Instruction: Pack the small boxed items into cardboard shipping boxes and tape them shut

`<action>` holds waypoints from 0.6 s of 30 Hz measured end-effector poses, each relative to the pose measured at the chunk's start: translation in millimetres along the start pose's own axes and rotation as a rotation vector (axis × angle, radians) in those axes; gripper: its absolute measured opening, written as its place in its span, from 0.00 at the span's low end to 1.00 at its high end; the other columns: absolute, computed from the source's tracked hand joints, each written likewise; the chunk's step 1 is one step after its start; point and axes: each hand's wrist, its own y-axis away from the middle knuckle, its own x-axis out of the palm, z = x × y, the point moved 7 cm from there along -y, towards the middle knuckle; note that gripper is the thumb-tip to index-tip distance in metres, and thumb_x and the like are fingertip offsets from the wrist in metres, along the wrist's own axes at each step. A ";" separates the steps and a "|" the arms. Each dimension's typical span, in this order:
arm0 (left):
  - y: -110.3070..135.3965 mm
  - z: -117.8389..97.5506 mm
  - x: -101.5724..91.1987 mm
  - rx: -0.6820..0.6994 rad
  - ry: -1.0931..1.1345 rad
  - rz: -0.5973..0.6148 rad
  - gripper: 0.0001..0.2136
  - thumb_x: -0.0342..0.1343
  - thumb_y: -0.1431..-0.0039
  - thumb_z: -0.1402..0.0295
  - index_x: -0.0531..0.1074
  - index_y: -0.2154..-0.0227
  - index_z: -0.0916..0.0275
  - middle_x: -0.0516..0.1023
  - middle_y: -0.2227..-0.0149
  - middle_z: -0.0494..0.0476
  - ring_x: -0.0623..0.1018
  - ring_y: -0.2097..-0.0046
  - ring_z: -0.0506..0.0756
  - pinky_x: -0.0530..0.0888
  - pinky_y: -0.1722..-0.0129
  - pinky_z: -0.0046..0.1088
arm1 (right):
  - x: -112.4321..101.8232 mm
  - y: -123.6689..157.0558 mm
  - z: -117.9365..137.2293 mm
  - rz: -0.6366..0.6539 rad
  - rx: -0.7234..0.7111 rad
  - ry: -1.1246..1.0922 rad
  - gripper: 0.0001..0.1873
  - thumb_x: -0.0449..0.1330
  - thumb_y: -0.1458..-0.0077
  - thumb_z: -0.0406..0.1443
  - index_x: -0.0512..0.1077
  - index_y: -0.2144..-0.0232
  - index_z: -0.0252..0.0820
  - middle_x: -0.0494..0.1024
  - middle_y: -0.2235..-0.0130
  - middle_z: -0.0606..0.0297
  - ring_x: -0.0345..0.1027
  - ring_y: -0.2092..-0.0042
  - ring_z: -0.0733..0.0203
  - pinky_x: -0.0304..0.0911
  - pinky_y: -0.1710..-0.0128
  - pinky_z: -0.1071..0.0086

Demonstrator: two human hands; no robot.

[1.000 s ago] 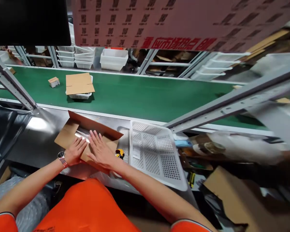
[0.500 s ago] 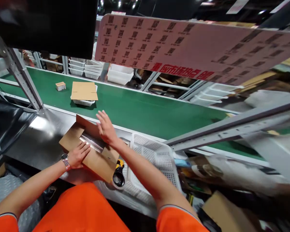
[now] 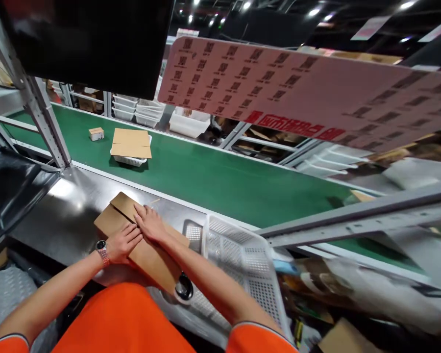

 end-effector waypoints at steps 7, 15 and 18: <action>6.0 -1.2 3.4 -0.066 -0.009 -0.068 0.56 0.82 0.46 0.44 0.69 0.21 0.67 0.62 0.18 0.89 0.64 0.16 0.82 0.62 0.18 0.72 | 1.5 2.4 -7.4 0.002 -0.026 -0.080 0.35 0.44 0.14 0.51 0.63 0.15 0.52 0.68 0.19 0.48 0.65 0.21 0.38 0.60 0.20 0.41; 2.8 -8.1 3.7 -0.155 0.058 0.022 0.60 0.84 0.50 0.50 0.64 0.19 0.69 0.61 0.17 0.91 0.63 0.16 0.83 0.61 0.18 0.73 | 5.5 -2.8 -12.3 -0.012 0.067 -0.077 0.37 0.52 0.18 0.49 0.63 0.15 0.50 0.75 0.24 0.47 0.71 0.27 0.36 0.66 0.24 0.40; -0.9 -7.5 0.3 -0.172 0.098 0.019 0.65 0.85 0.52 0.50 0.60 0.16 0.70 0.62 0.18 0.91 0.64 0.16 0.84 0.61 0.17 0.72 | -9.8 -15.9 -11.2 0.039 0.009 -0.213 0.42 0.60 0.24 0.55 0.69 0.19 0.40 0.86 0.40 0.46 0.81 0.38 0.34 0.76 0.34 0.42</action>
